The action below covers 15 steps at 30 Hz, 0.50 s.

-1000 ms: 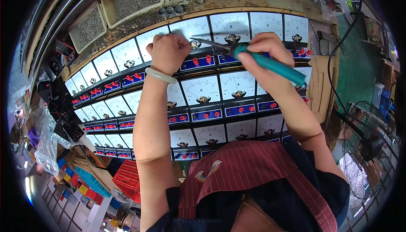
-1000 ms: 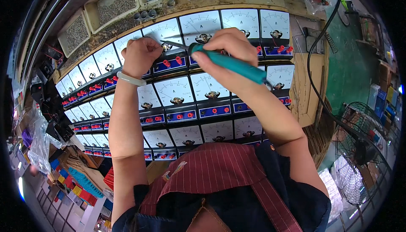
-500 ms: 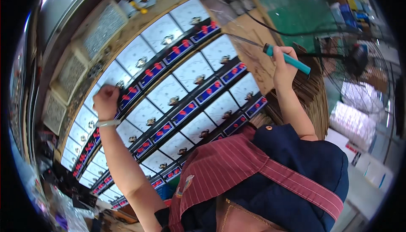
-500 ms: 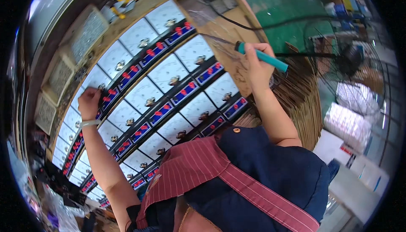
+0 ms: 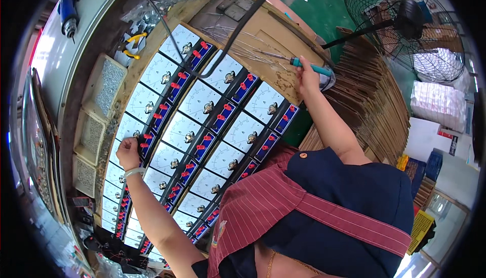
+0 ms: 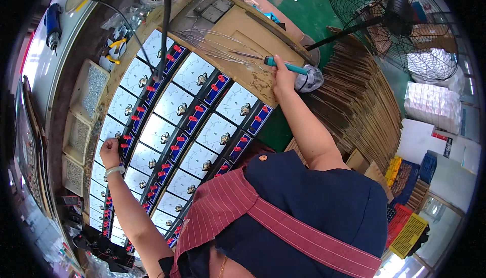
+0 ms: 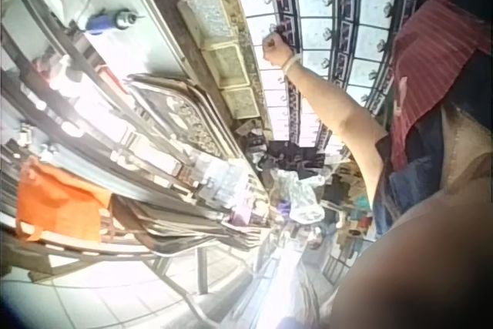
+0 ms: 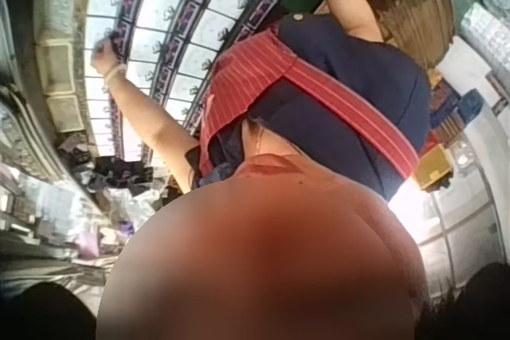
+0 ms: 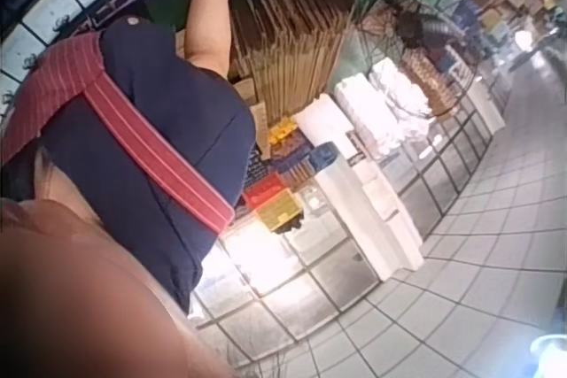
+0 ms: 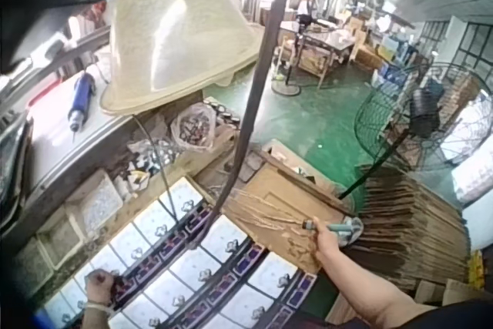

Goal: Soldering electrical wires to a series of analog meter panels on a workbench.

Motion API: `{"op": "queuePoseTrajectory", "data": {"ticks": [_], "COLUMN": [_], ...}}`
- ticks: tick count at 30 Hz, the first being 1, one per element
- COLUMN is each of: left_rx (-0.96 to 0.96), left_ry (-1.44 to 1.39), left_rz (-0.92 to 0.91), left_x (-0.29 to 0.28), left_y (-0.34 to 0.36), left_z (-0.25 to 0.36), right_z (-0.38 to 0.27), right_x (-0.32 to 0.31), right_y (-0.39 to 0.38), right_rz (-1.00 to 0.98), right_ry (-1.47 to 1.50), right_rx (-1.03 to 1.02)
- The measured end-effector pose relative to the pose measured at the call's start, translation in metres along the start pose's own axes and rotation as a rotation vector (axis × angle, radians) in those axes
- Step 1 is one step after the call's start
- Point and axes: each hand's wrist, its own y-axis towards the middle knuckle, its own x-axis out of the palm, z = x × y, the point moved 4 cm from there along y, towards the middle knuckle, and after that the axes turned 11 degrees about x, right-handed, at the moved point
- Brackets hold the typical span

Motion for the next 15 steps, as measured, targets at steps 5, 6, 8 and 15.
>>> {"op": "queuePoseTrajectory", "data": {"ticks": [5,6,8,15], "left_rx": [-0.008,-0.002,0.004,-0.015], "left_ry": [-0.036,-0.057,-0.082,-0.096], "left_rz": [-0.019,-0.028,-0.031,-0.05], "left_x": [-0.003,-0.003,-0.004,-0.002], "left_y": [0.001,0.002,0.001,0.001], "left_z": [-0.004,-0.004,-0.005,-0.006], "right_z": [0.003,0.004,0.005,0.002], "right_x": [0.006,0.007,0.008,0.009], "right_y": [-0.007,-0.007,-0.009,-0.011], "right_rz": [0.031,0.041,0.046,-0.005], "right_ry": [-0.021,-0.019,-0.02,-0.031], "right_rx": [0.033,0.038,0.039,0.024]}}
